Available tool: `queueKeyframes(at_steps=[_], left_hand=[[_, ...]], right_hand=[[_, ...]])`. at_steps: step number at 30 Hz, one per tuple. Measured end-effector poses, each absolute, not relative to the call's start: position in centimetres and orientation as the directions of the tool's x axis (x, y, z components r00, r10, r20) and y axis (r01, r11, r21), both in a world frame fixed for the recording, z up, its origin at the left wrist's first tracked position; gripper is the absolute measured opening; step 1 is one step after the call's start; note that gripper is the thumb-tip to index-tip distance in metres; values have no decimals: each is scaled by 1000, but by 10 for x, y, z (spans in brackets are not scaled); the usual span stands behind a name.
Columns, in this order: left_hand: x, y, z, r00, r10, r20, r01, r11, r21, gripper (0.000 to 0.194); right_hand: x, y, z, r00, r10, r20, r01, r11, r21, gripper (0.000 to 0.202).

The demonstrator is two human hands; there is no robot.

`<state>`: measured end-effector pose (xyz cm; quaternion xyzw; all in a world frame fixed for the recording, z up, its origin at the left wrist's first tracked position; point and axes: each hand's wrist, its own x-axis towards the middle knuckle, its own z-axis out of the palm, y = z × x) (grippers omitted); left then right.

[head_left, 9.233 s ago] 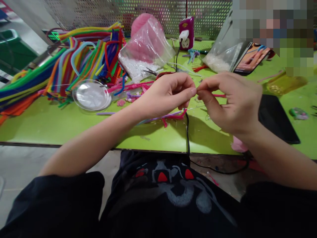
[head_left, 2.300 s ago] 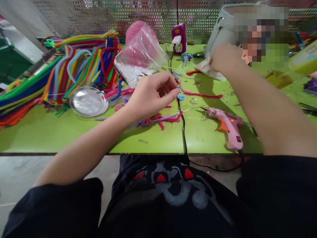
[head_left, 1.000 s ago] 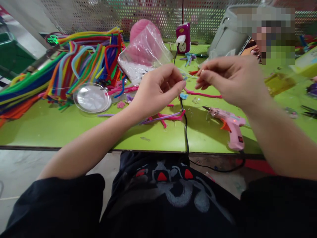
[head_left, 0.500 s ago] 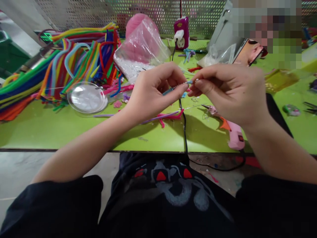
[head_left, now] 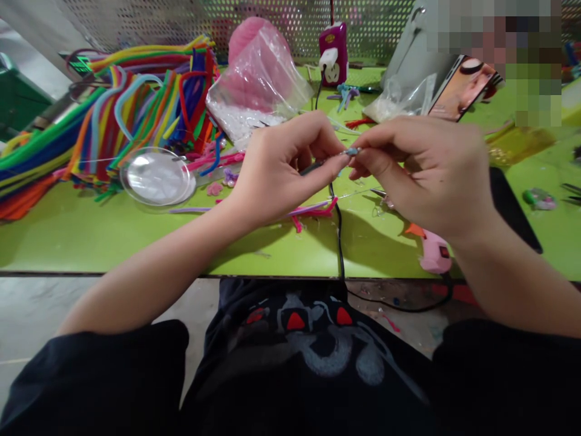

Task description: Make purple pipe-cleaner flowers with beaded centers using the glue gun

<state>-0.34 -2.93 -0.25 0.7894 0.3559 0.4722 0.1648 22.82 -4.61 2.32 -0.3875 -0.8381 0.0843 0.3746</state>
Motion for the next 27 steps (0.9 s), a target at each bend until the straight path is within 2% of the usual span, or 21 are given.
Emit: queueKeyframes(at_steps=[3, 6, 11, 16, 21, 27], left_hand=[[-3, -25, -6, 304, 674, 673, 422, -729, 539, 37], [-2, -24, -8, 305, 626, 718, 402, -768, 499, 38], [-1, -27, -8, 305, 640, 705, 411, -756, 509, 40], [-2, -32, -5, 309, 658, 687, 421, -742, 522, 35], [-1, -35, -3, 301, 664, 684, 430, -735, 524, 35], [-1, -35, -3, 311, 684, 660, 454, -717, 529, 35]], right_hand=[[228, -44, 22, -426, 702, 571, 580, 696, -424, 21], [228, -42, 19, -437, 671, 599, 514, 733, -446, 20], [229, -43, 18, -442, 642, 626, 530, 750, -395, 12], [227, -48, 17, -394, 717, 575, 507, 691, -514, 12], [222, -47, 15, -360, 726, 586, 341, 687, -642, 8], [225, -45, 15, -379, 710, 594, 336, 703, -627, 12]])
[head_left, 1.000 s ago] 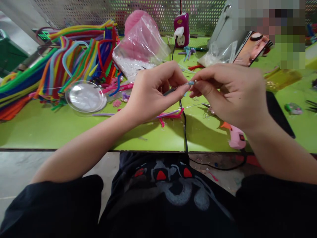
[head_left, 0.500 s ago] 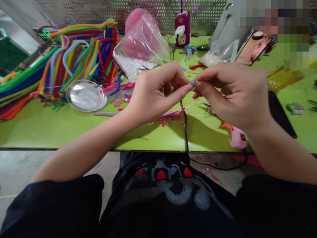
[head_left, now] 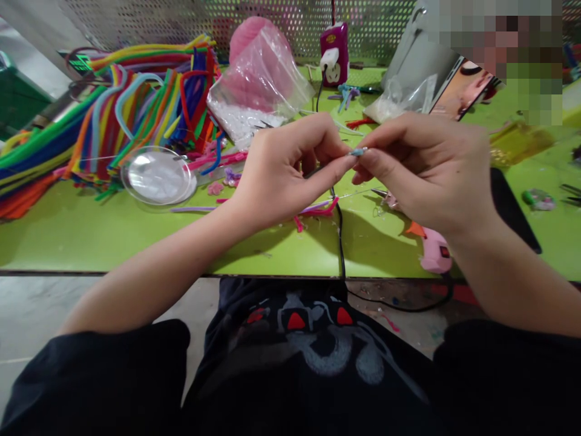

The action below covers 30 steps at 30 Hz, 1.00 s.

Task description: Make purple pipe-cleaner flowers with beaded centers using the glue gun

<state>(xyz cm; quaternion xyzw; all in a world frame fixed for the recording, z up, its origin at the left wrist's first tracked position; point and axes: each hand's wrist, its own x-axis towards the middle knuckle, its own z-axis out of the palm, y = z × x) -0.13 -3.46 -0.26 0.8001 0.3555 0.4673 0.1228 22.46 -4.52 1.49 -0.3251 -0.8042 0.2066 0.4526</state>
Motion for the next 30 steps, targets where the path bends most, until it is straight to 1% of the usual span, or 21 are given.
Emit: queueKeyframes(at_steps=[2, 5, 6, 7, 9, 12, 14, 17, 19, 21, 23, 25, 27, 30], left_hand=[[-2, -35, -2, 324, 694, 643, 466, -708, 530, 33], [-3, -34, -1, 342, 705, 621, 486, -699, 525, 28], [-3, -34, -1, 350, 697, 626, 488, -706, 513, 26], [-4, -33, -1, 362, 679, 638, 487, -722, 492, 24], [-5, -30, -2, 407, 606, 683, 472, -780, 411, 18], [-9, -24, -4, 509, 446, 736, 433, -872, 229, 13], [-12, -20, -7, 590, 387, 708, 422, -896, 138, 14], [-14, -17, -9, 680, 408, 609, 453, -887, 88, 21], [-14, -15, -9, 674, 473, 567, 487, -862, 140, 20], [-12, -13, -8, 601, 570, 560, 514, -812, 275, 14], [-11, -8, -8, 491, 659, 569, 493, -749, 442, 10], [-11, -3, -10, 403, 712, 575, 441, -702, 560, 10], [-10, 2, -12, 359, 736, 574, 411, -677, 610, 10], [-9, 4, -13, 349, 733, 583, 406, -679, 611, 10]], right_hand=[[227, -45, 16, -404, 690, 601, 412, 724, -553, 11], [228, -47, 22, -462, 640, 614, 557, 748, -361, 13], [228, -47, 24, -479, 632, 609, 585, 747, -316, 15], [228, -47, 26, -491, 636, 595, 602, 742, -296, 16], [229, -47, 29, -511, 659, 551, 618, 728, -297, 17], [232, -42, 28, -543, 687, 482, 623, 715, -316, 17], [234, -38, 25, -584, 680, 444, 603, 729, -323, 17], [234, -33, 19, -653, 668, 358, 586, 744, -320, 20], [234, -30, 16, -669, 683, 294, 609, 730, -309, 22], [242, -20, 14, -648, 717, 258, 659, 697, -281, 22], [264, 0, 11, -578, 775, 256, 744, 629, -224, 25], [301, 29, 8, -449, 840, 303, 851, 505, -140, 37], [344, 62, 6, -357, 858, 369, 907, 414, -84, 55], [399, 101, 0, -275, 848, 452, 948, 318, -19, 85]])
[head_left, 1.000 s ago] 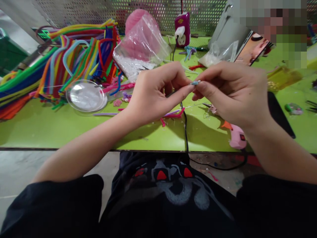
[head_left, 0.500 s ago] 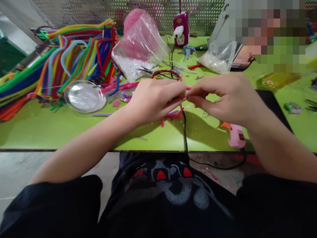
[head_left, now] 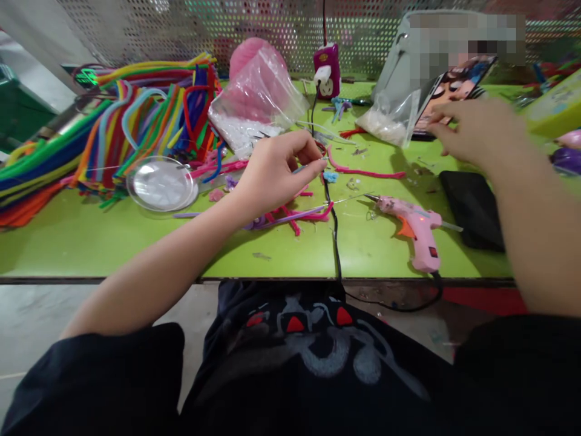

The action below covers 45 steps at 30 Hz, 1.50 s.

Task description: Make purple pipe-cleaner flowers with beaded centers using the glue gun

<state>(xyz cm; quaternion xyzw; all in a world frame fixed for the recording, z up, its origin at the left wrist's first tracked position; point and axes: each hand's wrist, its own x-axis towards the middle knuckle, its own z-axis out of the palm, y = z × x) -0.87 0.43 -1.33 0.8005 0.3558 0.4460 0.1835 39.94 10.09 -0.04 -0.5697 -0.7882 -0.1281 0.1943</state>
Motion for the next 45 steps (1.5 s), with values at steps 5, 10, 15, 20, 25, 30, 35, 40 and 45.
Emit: queueKeyframes(at_steps=[5, 10, 15, 20, 25, 30, 35, 40, 45], left_hand=[[-5, 0, -12, 372, 714, 593, 357, -700, 619, 12], [-4, -1, -12, 390, 698, 601, 354, -716, 601, 13], [-4, -1, -12, 368, 703, 609, 346, -711, 612, 16], [-4, -4, -11, 371, 694, 617, 363, -720, 591, 10], [-7, -2, -12, 382, 671, 636, 434, -738, 517, 4], [-8, 3, -16, 386, 630, 674, 428, -769, 474, 7], [-8, -2, -18, 384, 573, 724, 385, -812, 438, 11], [-7, -11, -17, 379, 544, 749, 477, -808, 346, 11], [-7, -17, -14, 418, 523, 743, 496, -816, 296, 11]], right_hand=[[435, 129, -20, -226, 829, 512, 969, 243, 34, 104], [442, 137, -29, -224, 835, 503, 971, 235, 42, 112], [426, 121, -22, -266, 840, 473, 958, 284, 35, 97], [363, 99, -28, -498, 845, 196, 863, 505, 16, 45], [312, 100, -32, -494, 864, 98, 869, 495, 16, 32], [302, 102, -27, -441, 891, 103, 895, 446, -26, 35], [285, 57, -2, -466, 846, 259, 851, 508, -129, 31], [245, -10, 23, -515, 719, 467, 610, 690, -390, 18], [229, -32, 24, -506, 686, 522, 597, 716, -362, 15]])
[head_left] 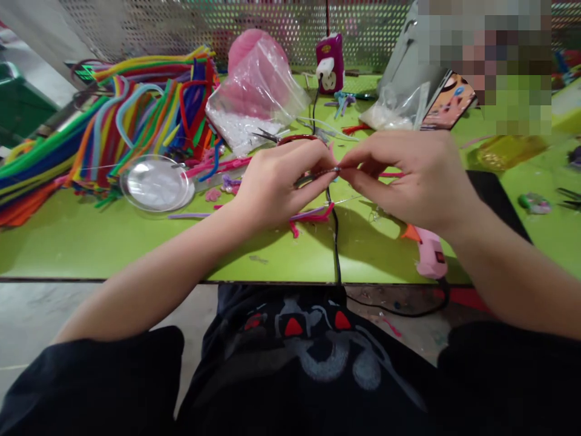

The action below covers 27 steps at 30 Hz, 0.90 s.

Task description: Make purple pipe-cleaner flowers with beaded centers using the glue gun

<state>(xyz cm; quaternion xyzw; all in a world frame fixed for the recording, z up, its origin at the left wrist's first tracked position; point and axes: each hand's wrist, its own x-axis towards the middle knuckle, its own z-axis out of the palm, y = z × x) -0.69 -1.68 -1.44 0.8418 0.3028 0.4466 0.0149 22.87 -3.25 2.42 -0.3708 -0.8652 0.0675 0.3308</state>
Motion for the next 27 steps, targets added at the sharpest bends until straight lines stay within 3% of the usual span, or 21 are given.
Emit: queueKeyframes(at_steps=[6, 17, 24, 27], left_hand=[[-7, -18, -11, 371, 568, 734, 468, -798, 381, 10], [-8, -22, -13, 426, 460, 779, 434, -860, 270, 17], [-9, -14, -13, 400, 457, 794, 417, -863, 287, 12], [-11, -11, -11, 370, 439, 819, 409, -868, 280, 8]], right_hand=[[233, -32, 24, -465, 688, 557, 601, 707, -372, 11], [229, -37, 21, -519, 610, 599, 585, 764, -271, 16], [235, -26, 20, -536, 369, 759, 486, 870, -80, 6], [238, -25, 21, -501, 371, 782, 523, 849, -68, 7]])
